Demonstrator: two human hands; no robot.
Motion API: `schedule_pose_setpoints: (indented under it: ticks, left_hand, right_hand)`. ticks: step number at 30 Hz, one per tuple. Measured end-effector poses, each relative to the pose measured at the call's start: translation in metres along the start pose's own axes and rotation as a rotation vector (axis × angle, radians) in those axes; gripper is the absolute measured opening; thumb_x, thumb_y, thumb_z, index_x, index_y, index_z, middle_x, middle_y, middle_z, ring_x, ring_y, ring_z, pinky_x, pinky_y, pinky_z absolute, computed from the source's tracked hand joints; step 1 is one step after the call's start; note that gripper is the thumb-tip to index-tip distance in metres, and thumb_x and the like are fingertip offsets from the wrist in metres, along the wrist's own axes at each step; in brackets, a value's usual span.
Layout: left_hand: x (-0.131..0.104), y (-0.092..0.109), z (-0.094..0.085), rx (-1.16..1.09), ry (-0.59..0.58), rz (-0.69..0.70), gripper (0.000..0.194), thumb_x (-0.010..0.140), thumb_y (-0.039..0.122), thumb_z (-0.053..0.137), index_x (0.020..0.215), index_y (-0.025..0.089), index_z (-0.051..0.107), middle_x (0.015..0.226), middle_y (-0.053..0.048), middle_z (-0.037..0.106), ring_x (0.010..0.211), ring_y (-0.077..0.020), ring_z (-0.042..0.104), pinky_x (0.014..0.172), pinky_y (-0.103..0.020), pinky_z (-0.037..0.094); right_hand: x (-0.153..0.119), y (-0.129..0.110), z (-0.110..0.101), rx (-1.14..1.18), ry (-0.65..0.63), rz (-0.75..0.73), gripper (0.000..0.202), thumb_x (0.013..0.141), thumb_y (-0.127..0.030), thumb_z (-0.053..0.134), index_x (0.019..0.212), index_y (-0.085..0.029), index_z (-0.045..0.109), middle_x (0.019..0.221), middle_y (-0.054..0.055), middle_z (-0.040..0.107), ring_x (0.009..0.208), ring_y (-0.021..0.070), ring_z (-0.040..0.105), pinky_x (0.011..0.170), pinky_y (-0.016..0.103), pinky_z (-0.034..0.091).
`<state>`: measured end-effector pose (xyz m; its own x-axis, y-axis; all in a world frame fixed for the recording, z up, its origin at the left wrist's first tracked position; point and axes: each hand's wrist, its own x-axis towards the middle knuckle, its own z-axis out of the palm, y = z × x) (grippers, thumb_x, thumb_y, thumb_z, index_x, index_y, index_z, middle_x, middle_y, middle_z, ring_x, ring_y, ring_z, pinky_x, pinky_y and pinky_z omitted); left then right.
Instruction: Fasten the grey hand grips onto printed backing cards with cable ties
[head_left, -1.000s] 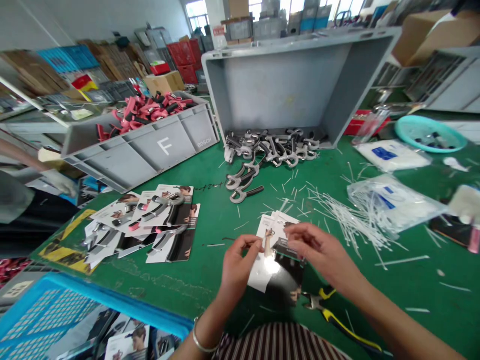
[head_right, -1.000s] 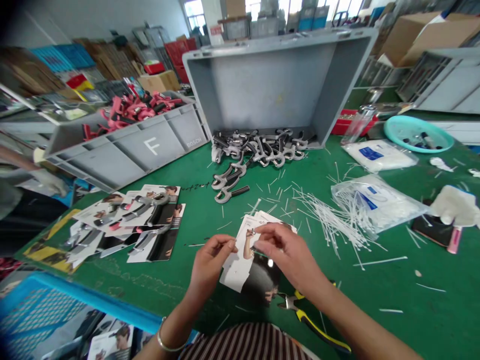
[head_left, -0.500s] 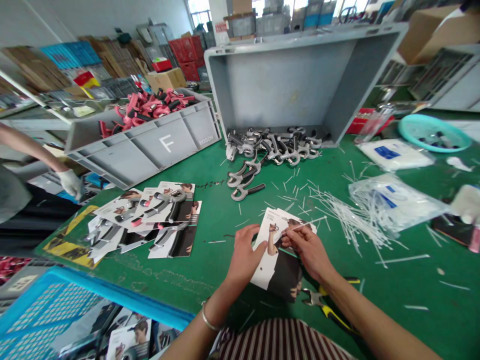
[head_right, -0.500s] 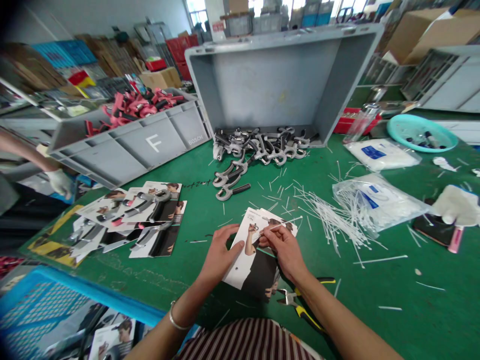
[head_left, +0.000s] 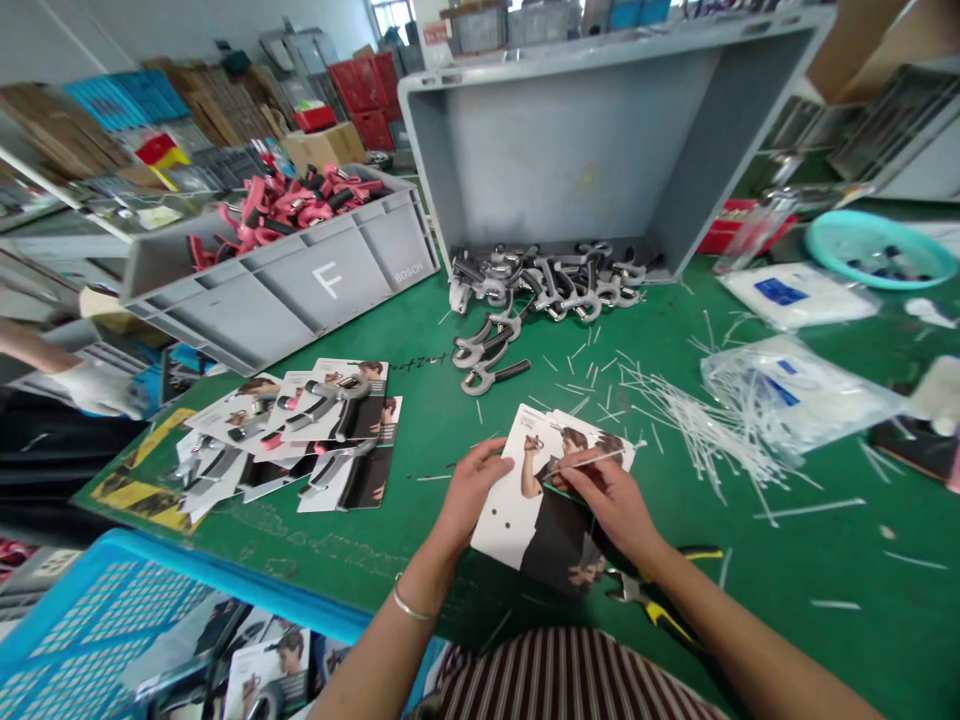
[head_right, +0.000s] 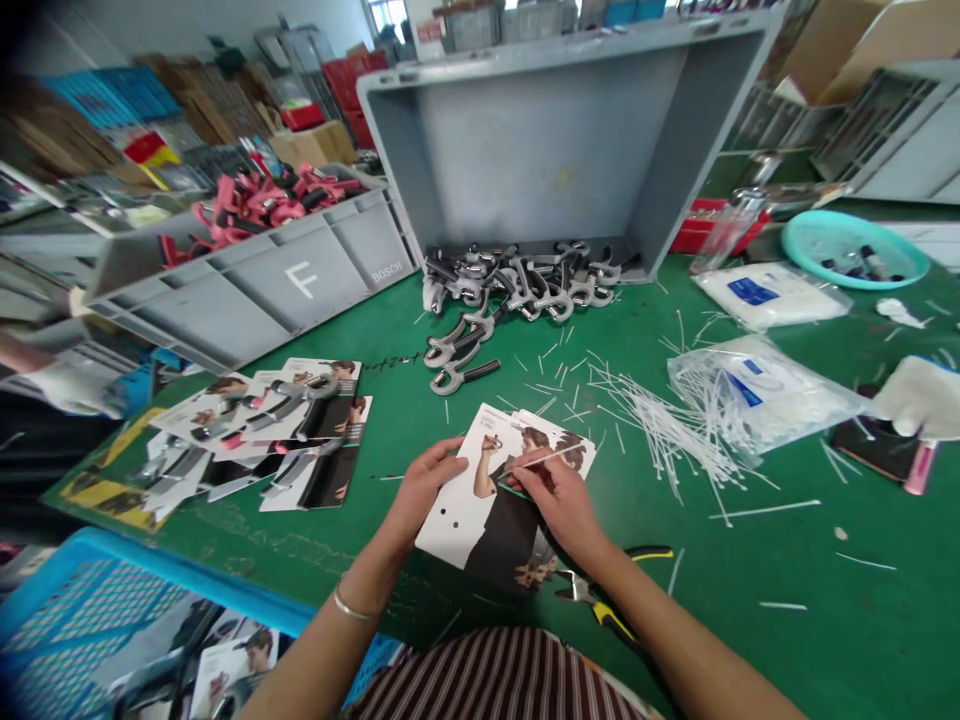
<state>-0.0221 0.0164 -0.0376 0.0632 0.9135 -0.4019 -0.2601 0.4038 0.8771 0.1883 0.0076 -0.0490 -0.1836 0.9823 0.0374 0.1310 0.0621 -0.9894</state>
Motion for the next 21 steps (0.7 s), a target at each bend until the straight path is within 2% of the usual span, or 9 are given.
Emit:
schedule_pose_setpoints:
  ticks: [4,7,9,11,13,15,18,21]
  left_hand:
    - [-0.002,-0.01,0.008,-0.092,0.03,0.038,0.048,0.08,0.053,0.063,0.107,0.013,0.069,0.093,-0.009,0.073,0.073,-0.0167,0.066,0.064,-0.024,0.048]
    - [-0.009,-0.02,0.014,-0.072,0.055,-0.005,0.047,0.071,0.049,0.074,0.103,0.015,0.07,0.086,-0.006,0.074,0.066,-0.0153,0.063,0.061,-0.024,0.047]
    - [-0.016,-0.023,0.016,-0.026,0.005,-0.031,0.047,0.067,0.042,0.079,0.105,0.016,0.07,0.084,-0.004,0.073,0.065,-0.015,0.063,0.062,-0.024,0.048]
    - [-0.022,-0.023,0.016,0.061,-0.103,-0.021,0.045,0.066,0.035,0.079,0.106,0.015,0.071,0.089,-0.005,0.073,0.074,-0.018,0.065,0.07,-0.027,0.05]
    - [-0.025,-0.023,0.014,0.159,-0.207,-0.004,0.039,0.065,0.03,0.08,0.099,0.014,0.073,0.09,-0.006,0.073,0.08,-0.0211,0.065,0.075,-0.029,0.051]
    - [-0.026,-0.025,0.012,0.241,-0.246,0.028,0.032,0.065,0.028,0.078,0.093,0.013,0.074,0.088,-0.006,0.073,0.081,-0.0225,0.065,0.076,-0.03,0.051]
    - [-0.025,-0.03,0.011,0.436,-0.177,0.166,0.024,0.071,0.025,0.073,0.093,0.015,0.074,0.09,-0.006,0.074,0.084,-0.024,0.066,0.078,-0.032,0.052]
    - [-0.032,-0.027,0.01,0.8,-0.045,0.349,0.034,0.078,0.023,0.067,0.112,0.021,0.07,0.108,-0.009,0.072,0.103,-0.0281,0.064,0.09,-0.037,0.052]
  right_hand:
    - [-0.001,0.007,0.004,-0.199,-0.001,-0.115,0.016,0.095,-0.034,0.054,0.096,-0.022,0.065,0.097,0.006,0.068,0.092,0.0222,0.064,0.088,0.038,0.049]
    - [-0.003,0.01,0.006,-0.255,-0.039,-0.224,0.014,0.096,-0.03,0.054,0.093,-0.023,0.065,0.097,0.006,0.067,0.097,0.0226,0.061,0.091,0.04,0.047]
    - [-0.005,0.01,0.008,-0.269,-0.058,-0.281,0.012,0.095,-0.029,0.056,0.091,-0.023,0.067,0.098,0.006,0.066,0.099,0.0228,0.06,0.091,0.04,0.046]
    - [-0.006,0.01,0.008,-0.27,-0.066,-0.294,0.012,0.094,-0.029,0.058,0.09,-0.024,0.068,0.098,0.006,0.064,0.099,0.0225,0.06,0.09,0.04,0.047]
    - [-0.007,0.01,0.007,-0.257,-0.086,-0.282,0.013,0.093,-0.031,0.059,0.089,-0.024,0.069,0.097,0.006,0.064,0.098,0.022,0.06,0.09,0.04,0.047]
    - [-0.006,0.01,0.005,-0.233,-0.12,-0.274,0.015,0.093,-0.033,0.059,0.089,-0.023,0.07,0.097,0.006,0.065,0.098,0.022,0.061,0.091,0.041,0.047]
    - [-0.003,0.008,-0.004,-0.182,-0.195,-0.266,0.018,0.093,-0.036,0.059,0.09,-0.023,0.071,0.098,0.007,0.066,0.1,0.0216,0.061,0.093,0.041,0.047]
    - [-0.002,0.007,-0.018,-0.113,-0.271,-0.222,0.02,0.094,-0.037,0.058,0.094,-0.023,0.072,0.099,0.006,0.067,0.1,0.0199,0.061,0.094,0.038,0.046]
